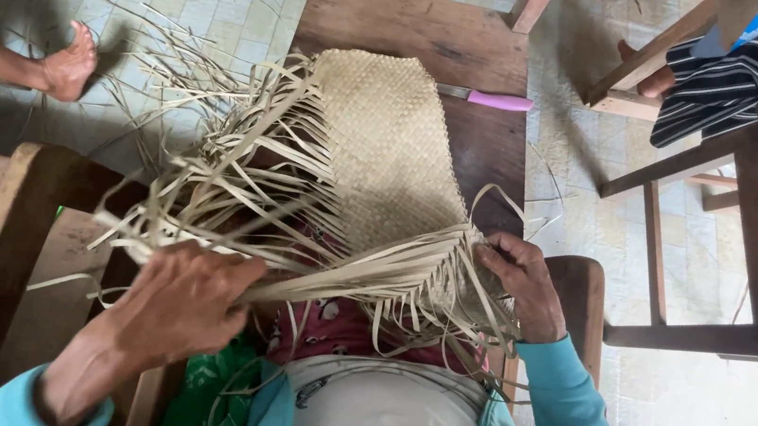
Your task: The person weaves a flat basket mat using dried palm leaves. They interlace the leaves by hand, pulling them through the existing weave to extend the pattern. A knife is visible on the table but not used during the clip.
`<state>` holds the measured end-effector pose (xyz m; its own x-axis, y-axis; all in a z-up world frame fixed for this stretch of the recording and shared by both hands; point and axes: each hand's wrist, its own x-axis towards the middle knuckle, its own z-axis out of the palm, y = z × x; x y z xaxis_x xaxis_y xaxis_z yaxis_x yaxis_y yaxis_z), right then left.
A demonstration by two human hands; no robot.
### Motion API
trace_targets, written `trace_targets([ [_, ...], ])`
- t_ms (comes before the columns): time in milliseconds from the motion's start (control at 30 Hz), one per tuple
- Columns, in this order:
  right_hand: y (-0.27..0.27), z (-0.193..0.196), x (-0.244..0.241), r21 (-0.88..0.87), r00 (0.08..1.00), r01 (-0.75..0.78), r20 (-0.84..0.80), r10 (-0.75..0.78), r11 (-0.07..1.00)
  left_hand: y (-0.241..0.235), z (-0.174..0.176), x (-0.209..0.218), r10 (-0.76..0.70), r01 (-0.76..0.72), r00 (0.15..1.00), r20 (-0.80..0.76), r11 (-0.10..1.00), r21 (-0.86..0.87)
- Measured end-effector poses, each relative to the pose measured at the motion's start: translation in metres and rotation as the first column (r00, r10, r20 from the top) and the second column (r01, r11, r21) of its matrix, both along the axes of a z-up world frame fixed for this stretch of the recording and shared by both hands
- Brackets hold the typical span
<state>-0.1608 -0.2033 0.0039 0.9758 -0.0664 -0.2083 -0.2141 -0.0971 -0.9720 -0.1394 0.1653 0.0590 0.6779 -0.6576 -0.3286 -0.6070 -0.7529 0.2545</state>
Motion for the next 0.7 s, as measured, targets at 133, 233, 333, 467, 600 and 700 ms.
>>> trace_targets([
  [133,-0.001,-0.01,-0.003,0.043,0.985,0.158,-0.079,-0.154,0.987,0.023,0.029,-0.008,-0.017,-0.184,0.883,0.469,0.907,0.378],
  [233,0.0,-0.003,0.0,0.008,0.986,0.146,-0.084,-0.145,0.989,0.055,0.046,-0.004,0.031,-0.37,0.789,0.614,0.822,0.433],
  [333,-0.002,-0.006,0.002,-0.069,1.0,-0.022,-0.009,0.021,0.997,0.114,0.016,0.015,0.316,-0.559,0.785,0.533,0.732,0.39],
  [467,0.005,0.002,0.002,-0.106,0.999,-0.028,-0.029,0.025,0.994,0.176,-0.046,0.015,0.465,-0.621,0.736,0.491,0.753,0.219],
  [600,0.011,0.006,0.004,-0.326,0.999,-0.028,0.016,0.035,0.945,0.014,0.061,-0.015,0.313,-0.6,0.744,0.59,0.701,0.385],
  [700,0.008,-0.011,0.004,-0.475,0.993,0.027,0.113,0.031,0.88,-0.064,0.063,-0.035,0.567,-0.576,0.814,0.129,0.755,0.315],
])
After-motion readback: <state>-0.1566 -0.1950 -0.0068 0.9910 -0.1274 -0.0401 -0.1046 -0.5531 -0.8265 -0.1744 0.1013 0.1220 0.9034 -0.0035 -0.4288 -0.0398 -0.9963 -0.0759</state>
